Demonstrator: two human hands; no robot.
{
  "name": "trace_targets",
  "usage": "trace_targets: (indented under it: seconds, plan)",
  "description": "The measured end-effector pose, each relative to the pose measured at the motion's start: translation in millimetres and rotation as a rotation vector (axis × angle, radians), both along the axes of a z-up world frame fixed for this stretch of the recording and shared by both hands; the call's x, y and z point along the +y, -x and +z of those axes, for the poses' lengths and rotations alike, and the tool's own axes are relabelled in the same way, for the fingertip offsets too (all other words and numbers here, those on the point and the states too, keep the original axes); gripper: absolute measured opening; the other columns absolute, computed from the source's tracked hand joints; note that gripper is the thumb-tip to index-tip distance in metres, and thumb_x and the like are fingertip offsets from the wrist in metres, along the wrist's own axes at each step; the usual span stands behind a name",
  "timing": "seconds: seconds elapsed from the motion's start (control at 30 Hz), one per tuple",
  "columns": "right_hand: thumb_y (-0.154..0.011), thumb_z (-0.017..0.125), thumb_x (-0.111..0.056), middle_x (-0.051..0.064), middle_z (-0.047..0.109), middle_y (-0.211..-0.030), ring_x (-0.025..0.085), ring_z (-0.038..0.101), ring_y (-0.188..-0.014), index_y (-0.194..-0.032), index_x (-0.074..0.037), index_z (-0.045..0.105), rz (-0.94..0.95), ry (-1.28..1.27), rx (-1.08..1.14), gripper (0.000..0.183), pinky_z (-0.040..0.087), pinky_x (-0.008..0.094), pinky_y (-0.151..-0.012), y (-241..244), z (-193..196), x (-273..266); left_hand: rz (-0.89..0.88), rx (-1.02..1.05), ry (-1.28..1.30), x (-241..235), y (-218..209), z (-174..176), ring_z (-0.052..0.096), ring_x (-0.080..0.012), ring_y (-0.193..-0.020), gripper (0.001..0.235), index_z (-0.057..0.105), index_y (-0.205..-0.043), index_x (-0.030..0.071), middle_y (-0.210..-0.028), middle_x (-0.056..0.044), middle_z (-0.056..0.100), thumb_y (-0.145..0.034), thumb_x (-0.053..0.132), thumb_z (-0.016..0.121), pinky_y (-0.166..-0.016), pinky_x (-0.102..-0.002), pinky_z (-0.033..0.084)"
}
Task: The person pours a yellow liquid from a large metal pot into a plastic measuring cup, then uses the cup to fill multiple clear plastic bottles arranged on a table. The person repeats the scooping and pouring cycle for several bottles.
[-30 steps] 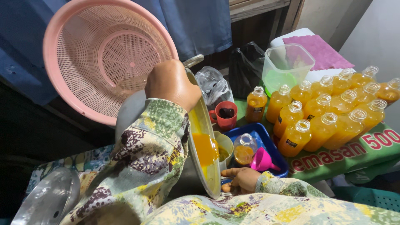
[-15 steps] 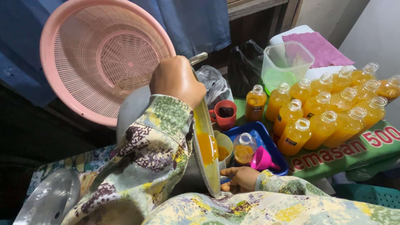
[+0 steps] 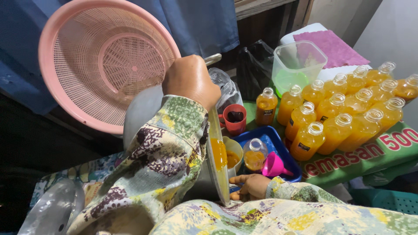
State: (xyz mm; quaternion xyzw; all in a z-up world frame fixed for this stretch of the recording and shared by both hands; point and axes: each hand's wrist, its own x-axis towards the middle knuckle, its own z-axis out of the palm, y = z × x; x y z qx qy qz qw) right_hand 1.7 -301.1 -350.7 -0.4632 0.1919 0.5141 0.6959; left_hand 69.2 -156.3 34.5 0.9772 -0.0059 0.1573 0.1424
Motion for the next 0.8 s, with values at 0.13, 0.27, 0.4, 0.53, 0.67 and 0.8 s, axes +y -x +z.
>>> trace_targets:
  seconds: [0.13, 0.27, 0.4, 0.53, 0.67, 0.8]
  plan:
    - [-0.093, 0.041, 0.016, 0.021, 0.073, -0.117, 0.023, 0.075, -0.095, -0.154, -0.011, 0.044, 0.020, 0.027, 0.016, 0.068, 0.063, 0.034, -0.080, 0, 1, 1, -0.015, -0.014, -0.007, -3, 0, 0, 0.071, -0.0424, -0.093, 0.021, 0.077, -0.094, 0.003, -0.094, -0.024, 0.073, -0.075, 0.011, 0.074, -0.084, -0.047, 0.057]
    - [-0.091, 0.041, 0.016, 0.021, 0.074, -0.117, 0.023, 0.075, -0.093, -0.154, -0.012, 0.045, 0.030, 0.034, 0.016, 0.069, 0.063, 0.034, -0.078, 0, 1, 0, -0.023, -0.003, -0.019, -9, -1, 0, 0.072, -0.0413, -0.093, 0.020, 0.078, -0.094, 0.003, -0.094, -0.023, 0.073, -0.075, 0.010, 0.074, -0.084, -0.046, 0.057]
    - [-0.091, 0.041, 0.017, 0.022, 0.072, -0.117, 0.024, 0.076, -0.093, -0.155, -0.012, 0.046, 0.033, 0.028, 0.016, 0.070, 0.064, 0.035, -0.078, 1, -4, -1, -0.039, 0.031, -0.044, -17, -2, 0, 0.072, -0.0403, -0.094, 0.021, 0.078, -0.093, 0.003, -0.096, -0.023, 0.073, -0.073, 0.009, 0.075, -0.084, -0.046, 0.058]
    - [-0.090, 0.042, 0.018, 0.021, 0.073, -0.117, 0.024, 0.075, -0.094, -0.154, -0.013, 0.046, 0.053, -0.002, 0.032, 0.071, 0.064, 0.034, -0.078, -1, -12, 1, -0.024, 0.046, -0.028, -26, -2, 0, 0.071, -0.0398, -0.096, 0.018, 0.078, -0.094, 0.004, -0.098, -0.022, 0.073, -0.077, 0.008, 0.073, -0.085, -0.046, 0.057]
    - [-0.090, 0.044, 0.020, 0.021, 0.072, -0.116, 0.023, 0.074, -0.094, -0.152, -0.014, 0.049, 0.047, -0.017, 0.050, 0.071, 0.063, 0.033, -0.080, -2, -18, 6, -0.036, 0.065, -0.024, -32, 0, -1, 0.072, -0.0390, -0.097, 0.017, 0.078, -0.094, 0.005, -0.098, -0.022, 0.073, -0.078, 0.008, 0.074, -0.086, -0.046, 0.057]
    - [-0.091, 0.045, 0.020, 0.019, 0.071, -0.115, 0.022, 0.073, -0.093, -0.150, -0.012, 0.052, 0.034, -0.065, 0.038, 0.068, 0.063, 0.032, -0.082, -3, -22, 17, -0.049, 0.067, -0.031, -33, -1, 0, 0.072, -0.0393, -0.097, 0.018, 0.078, -0.095, 0.005, -0.098, -0.022, 0.073, -0.078, 0.009, 0.074, -0.086, -0.046, 0.057]
